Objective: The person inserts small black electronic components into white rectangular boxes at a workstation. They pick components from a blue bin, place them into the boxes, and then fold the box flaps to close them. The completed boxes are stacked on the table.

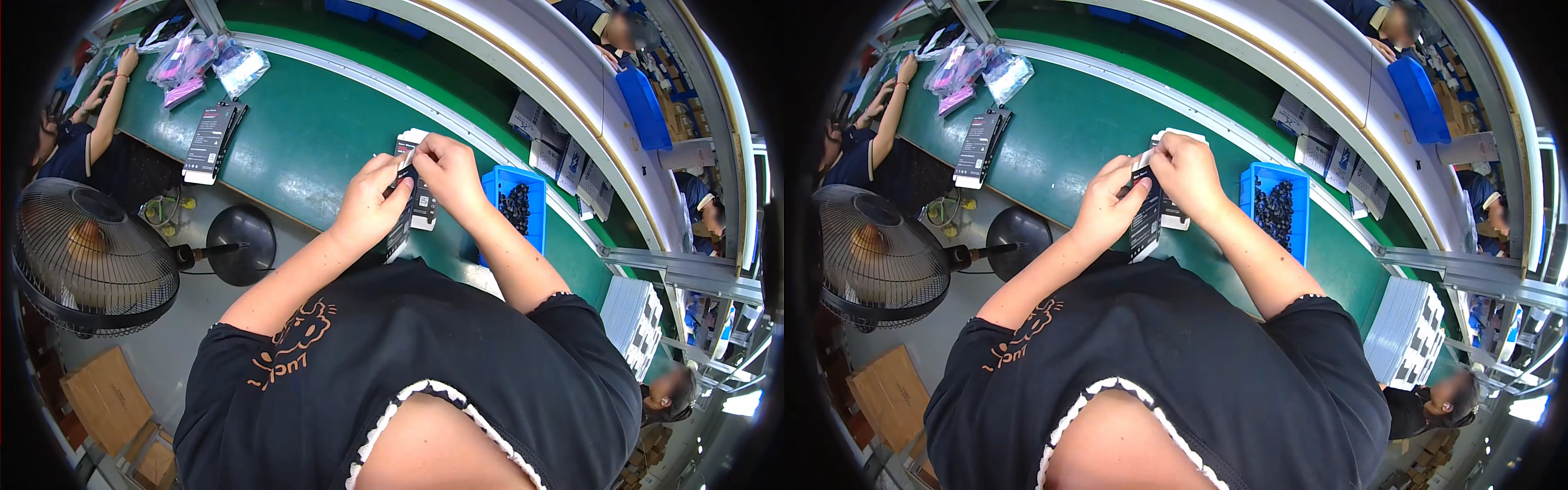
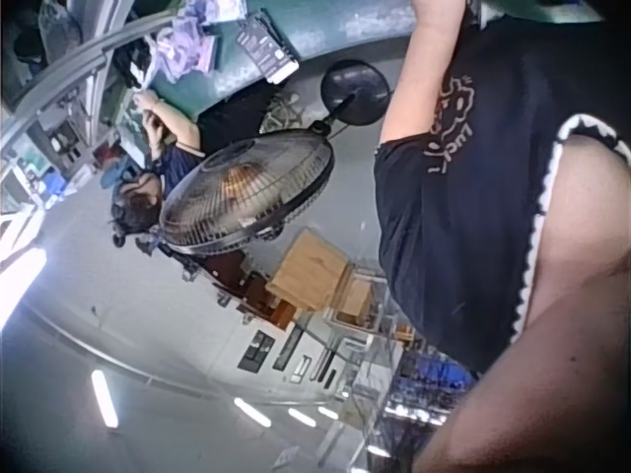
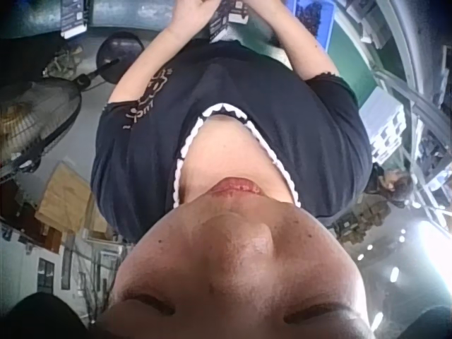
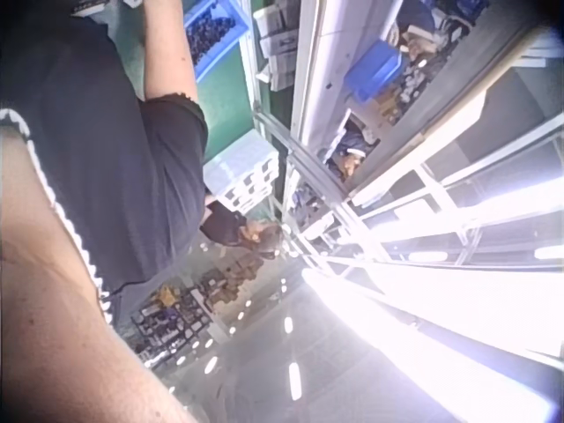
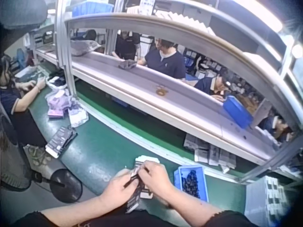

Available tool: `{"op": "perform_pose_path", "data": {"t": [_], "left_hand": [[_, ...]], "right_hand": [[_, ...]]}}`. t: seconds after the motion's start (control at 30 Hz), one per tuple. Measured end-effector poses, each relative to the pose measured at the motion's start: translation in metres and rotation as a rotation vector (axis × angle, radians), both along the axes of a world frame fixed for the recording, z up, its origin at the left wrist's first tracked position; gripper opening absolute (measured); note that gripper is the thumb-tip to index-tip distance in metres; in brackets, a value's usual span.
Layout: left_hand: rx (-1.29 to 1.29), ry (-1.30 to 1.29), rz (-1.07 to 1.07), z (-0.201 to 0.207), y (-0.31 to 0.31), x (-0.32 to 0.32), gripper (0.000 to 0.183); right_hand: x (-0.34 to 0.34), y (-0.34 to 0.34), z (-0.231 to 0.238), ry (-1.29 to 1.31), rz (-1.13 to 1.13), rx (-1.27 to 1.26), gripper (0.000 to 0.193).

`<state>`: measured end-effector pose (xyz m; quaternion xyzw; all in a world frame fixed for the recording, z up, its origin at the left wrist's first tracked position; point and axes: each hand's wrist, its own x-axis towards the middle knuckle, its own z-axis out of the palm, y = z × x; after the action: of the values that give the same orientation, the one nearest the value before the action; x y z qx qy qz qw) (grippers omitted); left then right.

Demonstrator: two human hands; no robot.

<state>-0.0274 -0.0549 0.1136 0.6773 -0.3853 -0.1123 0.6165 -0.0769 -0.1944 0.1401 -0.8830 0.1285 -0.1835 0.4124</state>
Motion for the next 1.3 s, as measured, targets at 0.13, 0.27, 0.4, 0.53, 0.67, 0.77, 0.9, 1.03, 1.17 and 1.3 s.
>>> {"op": "perform_pose_path", "data": {"t": [0.13,0.27,0.4,0.53,0.67,0.77,0.9,1.03,1.17,1.3], "left_hand": [[0.023,0.073,-0.074,0.002,0.001,0.002,0.031],[0.034,0.132,-0.232,0.01,0.009,0.015,0.031],[-0.03,0.556,-0.314,0.017,0.009,0.037,0.024],[0.076,0.55,-0.326,0.027,0.004,0.056,0.012],[0.218,0.451,-0.376,0.037,0.008,0.066,0.008],[0.222,0.371,-0.344,0.035,0.013,0.067,0.006],[0.036,0.523,-0.273,0.036,0.016,0.064,0.004],[-0.004,0.437,-0.15,0.016,0.025,0.071,0.005],[0.093,0.463,-0.084,0.006,0.033,0.081,0.008],[-0.011,0.761,-0.061,-0.01,0.033,0.073,0.019]], "right_hand": [[-0.002,-0.009,-0.007,0.127,-0.009,0.155,0.012],[-0.005,-0.02,0.0,0.238,0.046,0.37,0.012],[-0.005,-0.016,0.022,0.268,0.071,0.403,0.015],[0.003,-0.014,0.03,0.14,0.269,0.126,0.01],[0.007,-0.013,0.038,0.151,0.362,-0.016,0.009],[0.008,-0.011,0.031,0.169,0.365,0.238,0.013],[0.011,-0.005,-0.002,-0.05,0.216,0.462,0.03],[0.003,-0.002,-0.02,0.222,0.322,1.048,0.034],[0.002,0.01,-0.027,0.145,0.206,1.368,0.023],[0.006,0.007,-0.029,0.085,0.159,1.448,0.026]]}}
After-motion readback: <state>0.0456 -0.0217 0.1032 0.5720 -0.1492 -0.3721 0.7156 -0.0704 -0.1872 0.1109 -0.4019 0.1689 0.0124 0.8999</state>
